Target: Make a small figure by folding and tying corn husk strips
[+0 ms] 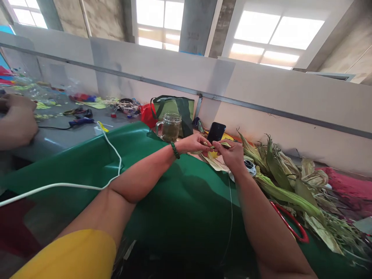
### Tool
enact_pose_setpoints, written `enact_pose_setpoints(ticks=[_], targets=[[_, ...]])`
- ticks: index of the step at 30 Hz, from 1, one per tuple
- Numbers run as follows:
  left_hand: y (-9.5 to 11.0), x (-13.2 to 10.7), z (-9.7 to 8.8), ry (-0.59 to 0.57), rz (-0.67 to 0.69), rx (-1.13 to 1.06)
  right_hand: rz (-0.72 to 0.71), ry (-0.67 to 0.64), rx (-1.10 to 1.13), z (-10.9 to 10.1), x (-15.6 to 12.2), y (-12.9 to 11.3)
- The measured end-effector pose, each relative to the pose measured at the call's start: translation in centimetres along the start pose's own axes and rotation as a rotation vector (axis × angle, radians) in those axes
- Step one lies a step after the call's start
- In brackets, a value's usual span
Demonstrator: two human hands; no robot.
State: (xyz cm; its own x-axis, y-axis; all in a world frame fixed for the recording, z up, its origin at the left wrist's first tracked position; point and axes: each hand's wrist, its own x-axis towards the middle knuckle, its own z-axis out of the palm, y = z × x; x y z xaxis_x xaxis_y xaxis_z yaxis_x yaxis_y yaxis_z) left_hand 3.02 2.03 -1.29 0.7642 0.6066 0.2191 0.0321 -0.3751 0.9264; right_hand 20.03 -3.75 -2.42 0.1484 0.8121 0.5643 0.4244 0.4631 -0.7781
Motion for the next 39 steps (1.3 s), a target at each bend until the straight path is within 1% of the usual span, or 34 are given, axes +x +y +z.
enact_pose_setpoints(ticks=[5, 6, 7, 8, 10, 11, 12, 14, 16, 18, 20, 23, 26, 28, 30, 32, 34, 36, 39], targets=[[0.5, -0.5, -0.1, -0.023, -0.102, -0.09, 0.186, -0.005, 0.133, -1.5, 0.9, 0.0], [0.5, -0.5, -0.1, -0.009, -0.118, -0.114, 0.235, -0.032, 0.147, -1.7, 1.1, -0.1], [0.5, -0.4, 0.0, 0.014, -0.129, -0.137, 0.281, -0.086, 0.142, -1.8, 1.1, -0.1], [0.4, -0.4, 0.1, 0.039, -0.129, -0.152, 0.313, -0.167, 0.116, -1.8, 1.0, -0.2], [0.3, -0.3, 0.2, 0.067, -0.099, -0.155, 0.295, -0.348, 0.035, -1.3, 0.6, -0.4], [0.3, -0.3, 0.2, 0.073, -0.072, -0.142, 0.252, -0.406, 0.008, -1.0, 0.4, -0.5], [0.3, -0.3, 0.2, 0.078, -0.041, -0.124, 0.205, -0.437, -0.005, -0.7, 0.1, -0.6], [0.3, -0.4, 0.1, 0.088, 0.003, -0.092, 0.13, -0.452, -0.015, -0.3, -0.2, -0.8], [0.4, -0.5, -0.1, 0.085, 0.014, -0.07, 0.097, -0.459, -0.03, -0.3, -0.3, -0.8], [0.5, -0.7, -0.4, 0.049, 0.007, -0.047, 0.086, -0.492, -0.05, -0.6, -0.2, -0.6], [0.6, -0.7, -0.6, 0.013, -0.03, -0.041, 0.105, -0.528, -0.025, -0.9, 0.0, -0.4], [0.6, -0.7, -0.6, 0.023, -0.09, -0.084, 0.131, -0.505, 0.046, -1.1, 0.3, 0.0], [0.6, -0.6, -0.3, 0.063, -0.066, -0.073, 0.108, -0.452, 0.055, -0.7, 0.3, 0.1], [0.5, -0.6, -0.1, 0.076, -0.029, -0.032, 0.072, -0.425, 0.013, -0.4, 0.2, 0.1], [0.3, -0.5, -0.1, 0.088, 0.004, -0.002, 0.017, -0.369, -0.07, -0.2, 0.0, 0.0], [0.1, -0.4, -0.3, 0.085, 0.013, 0.025, -0.058, -0.312, -0.178, -0.2, -0.2, 0.0], [-0.1, -0.3, -0.6, 0.073, 0.007, 0.042, -0.115, -0.29, -0.252, -0.2, -0.2, 0.1], [-0.2, -0.3, -0.9, 0.071, -0.003, 0.032, -0.096, -0.309, -0.234, -0.3, 0.0, 0.4], [0.0, -0.3, -1.2, 0.098, -0.037, -0.073, 0.047, -0.348, -0.075, -0.5, 0.4, 0.7]])
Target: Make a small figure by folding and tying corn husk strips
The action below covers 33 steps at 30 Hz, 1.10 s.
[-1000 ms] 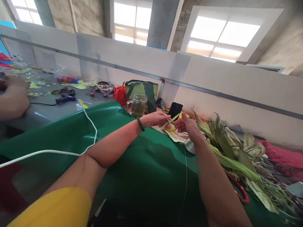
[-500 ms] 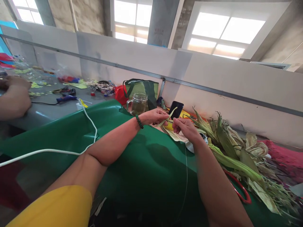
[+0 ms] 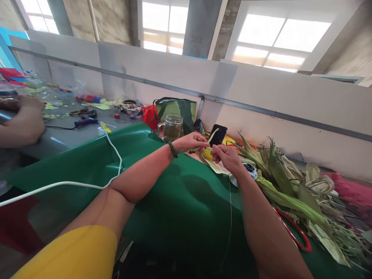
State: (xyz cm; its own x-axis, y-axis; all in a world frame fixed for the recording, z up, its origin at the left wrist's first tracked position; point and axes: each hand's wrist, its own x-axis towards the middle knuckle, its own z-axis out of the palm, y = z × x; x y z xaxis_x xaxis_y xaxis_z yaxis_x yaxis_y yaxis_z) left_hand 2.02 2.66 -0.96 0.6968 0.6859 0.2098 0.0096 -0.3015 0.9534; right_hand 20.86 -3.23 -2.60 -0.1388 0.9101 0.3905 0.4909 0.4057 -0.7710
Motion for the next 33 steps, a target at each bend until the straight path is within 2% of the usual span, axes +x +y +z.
enact_pose_setpoints(ticks=[2, 4, 6, 9, 11, 13, 16, 20, 24, 27, 33], targets=[[0.2, 0.0, -0.1, 0.018, -0.041, -0.101, 0.05, 0.013, 0.093, -0.2, 0.1, 0.1], [0.3, -0.1, -0.2, 0.031, -0.053, -0.165, 0.03, 0.058, 0.067, -0.1, 0.0, 0.0], [0.3, -0.1, -0.2, 0.027, -0.024, -0.164, -0.057, 0.112, -0.121, 0.2, -0.2, -0.1], [0.2, -0.1, 0.1, 0.019, 0.027, -0.107, -0.235, 0.186, -0.531, 0.8, -0.7, 0.0], [0.1, -0.1, 0.3, 0.026, 0.033, -0.08, -0.332, 0.163, -0.704, 0.9, -0.8, 0.1], [0.2, -0.2, 0.3, 0.022, 0.024, -0.054, -0.388, 0.097, -0.769, 0.8, -0.9, 0.1], [0.3, -0.3, 0.1, 0.005, 0.021, 0.015, -0.386, 0.024, -0.766, 0.5, -1.1, -0.1], [0.2, -0.2, -0.2, -0.008, 0.022, 0.077, -0.29, -0.006, -0.68, 0.3, -1.2, -0.4], [0.1, -0.1, -0.2, 0.008, -0.026, -0.004, -0.206, -0.019, -0.578, 0.4, -0.9, -0.2], [0.3, -0.3, 0.0, 0.016, -0.05, -0.083, -0.185, -0.007, -0.582, 0.6, -0.7, -0.1], [0.3, -0.3, 0.5, 0.081, 0.068, -0.011, -0.197, 0.014, -0.653, 1.0, -1.2, -1.0]])
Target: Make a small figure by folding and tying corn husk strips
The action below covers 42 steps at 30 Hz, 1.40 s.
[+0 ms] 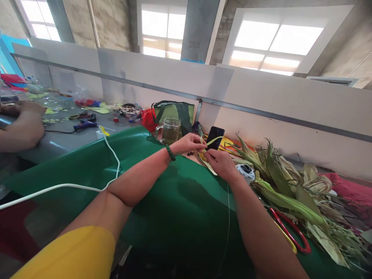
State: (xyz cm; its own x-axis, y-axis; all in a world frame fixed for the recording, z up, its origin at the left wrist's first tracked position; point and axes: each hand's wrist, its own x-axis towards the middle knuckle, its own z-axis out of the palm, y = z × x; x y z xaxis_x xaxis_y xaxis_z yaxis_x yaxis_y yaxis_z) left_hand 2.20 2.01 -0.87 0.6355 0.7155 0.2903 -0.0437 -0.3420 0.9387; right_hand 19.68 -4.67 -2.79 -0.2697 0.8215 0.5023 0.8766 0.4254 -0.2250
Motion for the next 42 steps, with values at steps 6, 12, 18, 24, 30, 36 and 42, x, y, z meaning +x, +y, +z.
enact_pose_setpoints(ticks=[6, 12, 18, 24, 30, 36, 42], targets=[[-0.8, 0.4, -0.1, 0.011, -0.085, 0.027, 0.032, -0.077, 0.082, 0.0, 0.2, 0.6], [-0.3, 0.1, 0.1, -0.031, -0.086, -0.012, 0.053, -0.048, 0.094, 0.1, 0.5, 1.2], [-0.1, 0.0, 0.4, 0.004, 0.052, 0.106, 0.022, -0.005, 0.369, 0.3, 0.6, 1.4], [0.0, 0.0, 0.4, 0.057, -0.01, 0.108, 0.11, -0.012, 0.523, 0.2, 0.8, 1.6], [0.4, -0.1, 0.1, -0.007, -0.063, -0.09, 0.167, -0.025, 0.721, 0.3, 1.2, 2.0], [-0.6, 0.5, -0.1, -0.029, 0.003, -0.133, 0.19, 0.002, 0.671, 0.7, 1.2, 2.4], [-0.4, 0.3, 0.3, 0.063, -0.048, -0.12, 0.154, 0.283, 0.559, 0.5, 1.3, 2.7]])
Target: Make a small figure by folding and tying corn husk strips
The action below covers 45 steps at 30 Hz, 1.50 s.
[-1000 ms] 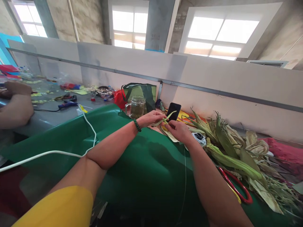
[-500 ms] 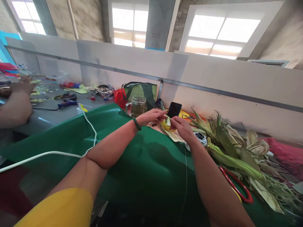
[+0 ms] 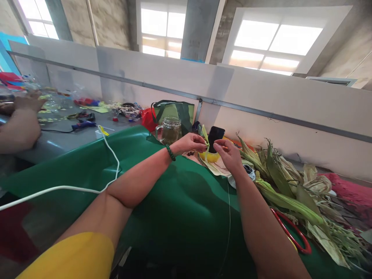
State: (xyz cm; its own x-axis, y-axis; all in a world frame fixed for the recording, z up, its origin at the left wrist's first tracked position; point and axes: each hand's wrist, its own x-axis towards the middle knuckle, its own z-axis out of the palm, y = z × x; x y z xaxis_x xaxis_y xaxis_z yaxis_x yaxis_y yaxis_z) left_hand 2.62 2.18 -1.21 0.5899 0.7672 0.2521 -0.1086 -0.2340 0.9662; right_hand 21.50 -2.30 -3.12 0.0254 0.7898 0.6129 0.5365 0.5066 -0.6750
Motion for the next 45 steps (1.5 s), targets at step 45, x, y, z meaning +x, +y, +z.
enact_pose_setpoints(ticks=[45], targets=[[-0.4, 0.2, -0.2, -0.124, -0.084, -0.052, 0.162, 0.141, 0.379, -1.8, 0.8, 1.0]])
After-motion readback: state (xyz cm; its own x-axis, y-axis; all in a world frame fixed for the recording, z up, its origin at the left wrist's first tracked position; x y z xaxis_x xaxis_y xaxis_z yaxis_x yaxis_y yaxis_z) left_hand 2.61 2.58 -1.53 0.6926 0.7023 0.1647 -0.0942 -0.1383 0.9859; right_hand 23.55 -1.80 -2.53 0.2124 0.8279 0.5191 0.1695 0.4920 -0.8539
